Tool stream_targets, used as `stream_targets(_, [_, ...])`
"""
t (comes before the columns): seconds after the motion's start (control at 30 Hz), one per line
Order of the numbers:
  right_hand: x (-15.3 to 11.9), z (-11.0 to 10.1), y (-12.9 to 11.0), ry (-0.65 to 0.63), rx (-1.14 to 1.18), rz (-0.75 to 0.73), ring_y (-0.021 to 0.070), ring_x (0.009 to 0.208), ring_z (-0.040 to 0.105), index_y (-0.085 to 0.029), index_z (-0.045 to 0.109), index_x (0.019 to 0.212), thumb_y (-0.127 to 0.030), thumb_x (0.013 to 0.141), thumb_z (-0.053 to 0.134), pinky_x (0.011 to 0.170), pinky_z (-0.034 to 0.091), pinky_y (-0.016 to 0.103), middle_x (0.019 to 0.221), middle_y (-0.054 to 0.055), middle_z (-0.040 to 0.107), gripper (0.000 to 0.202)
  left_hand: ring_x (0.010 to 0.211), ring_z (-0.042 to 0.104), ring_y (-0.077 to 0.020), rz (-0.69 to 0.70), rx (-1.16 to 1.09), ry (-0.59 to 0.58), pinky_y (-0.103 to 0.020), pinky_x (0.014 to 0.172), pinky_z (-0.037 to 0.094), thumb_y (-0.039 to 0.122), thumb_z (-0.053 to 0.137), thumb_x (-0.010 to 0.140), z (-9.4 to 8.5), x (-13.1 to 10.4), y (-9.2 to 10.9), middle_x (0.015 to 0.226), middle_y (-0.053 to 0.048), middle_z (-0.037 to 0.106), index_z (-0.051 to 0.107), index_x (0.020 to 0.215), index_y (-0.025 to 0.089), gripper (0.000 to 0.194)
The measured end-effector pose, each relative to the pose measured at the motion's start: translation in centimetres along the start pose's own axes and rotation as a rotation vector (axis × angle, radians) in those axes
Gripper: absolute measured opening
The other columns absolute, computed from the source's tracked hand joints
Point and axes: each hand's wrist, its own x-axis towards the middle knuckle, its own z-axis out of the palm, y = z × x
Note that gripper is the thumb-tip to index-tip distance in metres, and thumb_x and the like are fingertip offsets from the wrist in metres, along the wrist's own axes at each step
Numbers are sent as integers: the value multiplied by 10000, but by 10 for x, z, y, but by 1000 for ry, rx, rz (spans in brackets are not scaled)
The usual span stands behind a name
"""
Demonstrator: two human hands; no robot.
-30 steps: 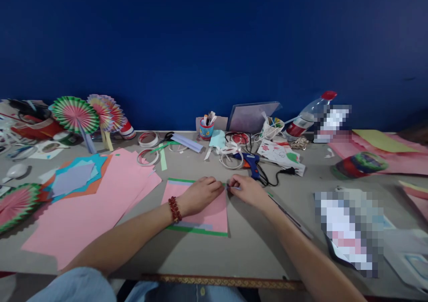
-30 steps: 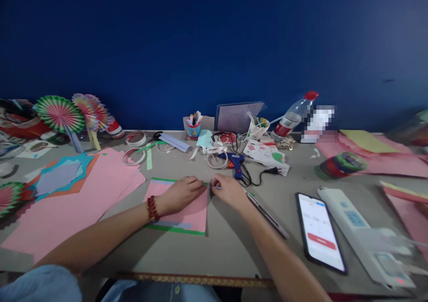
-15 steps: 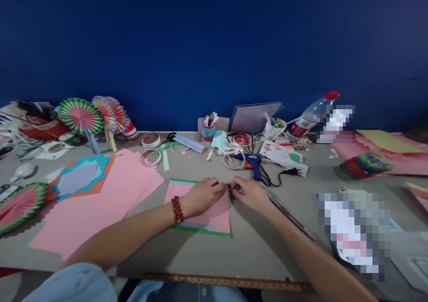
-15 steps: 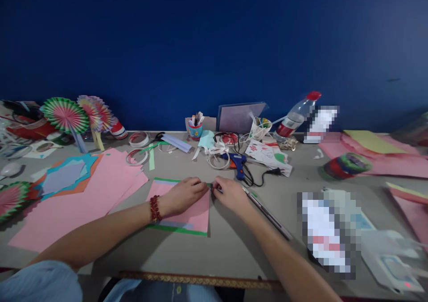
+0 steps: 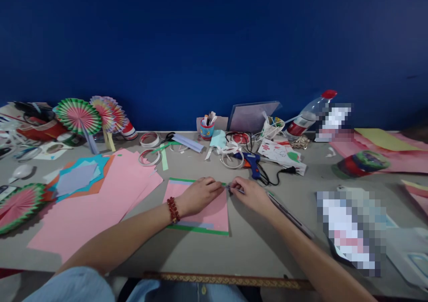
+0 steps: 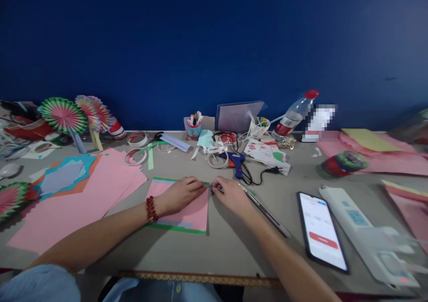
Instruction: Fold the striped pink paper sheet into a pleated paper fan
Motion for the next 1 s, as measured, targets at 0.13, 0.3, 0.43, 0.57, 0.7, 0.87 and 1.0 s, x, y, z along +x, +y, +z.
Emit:
stream_targets(0.13, [-3,-3,-2,-11,-10,-46,196,760,637,-218,613,823,-240,844,530,692,425,285,791,32,696,88,1023,550,-237,-22,-2,-7,-360,877,473,179,466,1015,-2,0,2,1190,-112,605,533,1320,145,314])
stream_targets(0.3, [-12,-12,8,-34,96,-40,181,693,608,-220,603,793,-317,857,526,627,416,272,743,19,671,139,1073,554,-239,-23,-21,5,-363,893,466,175,493,1000,0,-1,2,1214,-121,606,528,1329,145,332])
stream_targets(0.43, [-16,-15,26,-16,232,49,172,644,590,-222,594,809,-422,870,532,578,422,261,704,7,646,217,1087,551,-226,-30,-28,15,-359,932,443,176,463,1014,5,1,2,1288,-124,592,505,1375,145,365])
stream_targets(0.57, [-13,-11,31,-1,228,72,172,647,591,-218,610,828,-425,863,531,581,424,262,715,10,653,224,1052,550,-243,-83,-33,14,-374,893,444,309,523,1012,2,7,6,1226,-111,611,538,1336,153,360])
stream_targets(0.7, [-11,-8,28,32,139,55,178,674,601,-220,634,837,-416,864,531,608,423,270,735,14,666,223,1054,551,-255,-97,-14,1,-378,874,443,319,601,977,-3,10,12,1162,-113,618,560,1275,141,350])
stream_targets(0.87, [-11,-7,30,69,173,86,177,655,606,-223,622,846,-447,871,529,570,428,260,724,13,662,244,1165,542,-265,-105,-61,23,-423,1014,409,273,567,990,-6,2,14,1264,-145,609,524,1333,114,380])
stream_targets(1.0, [-13,-6,30,88,172,104,169,635,601,-226,628,854,-456,879,526,539,419,252,742,17,670,253,1241,528,-250,-137,-194,78,-429,1110,381,191,458,1011,-15,-24,16,1345,-152,590,509,1365,100,368])
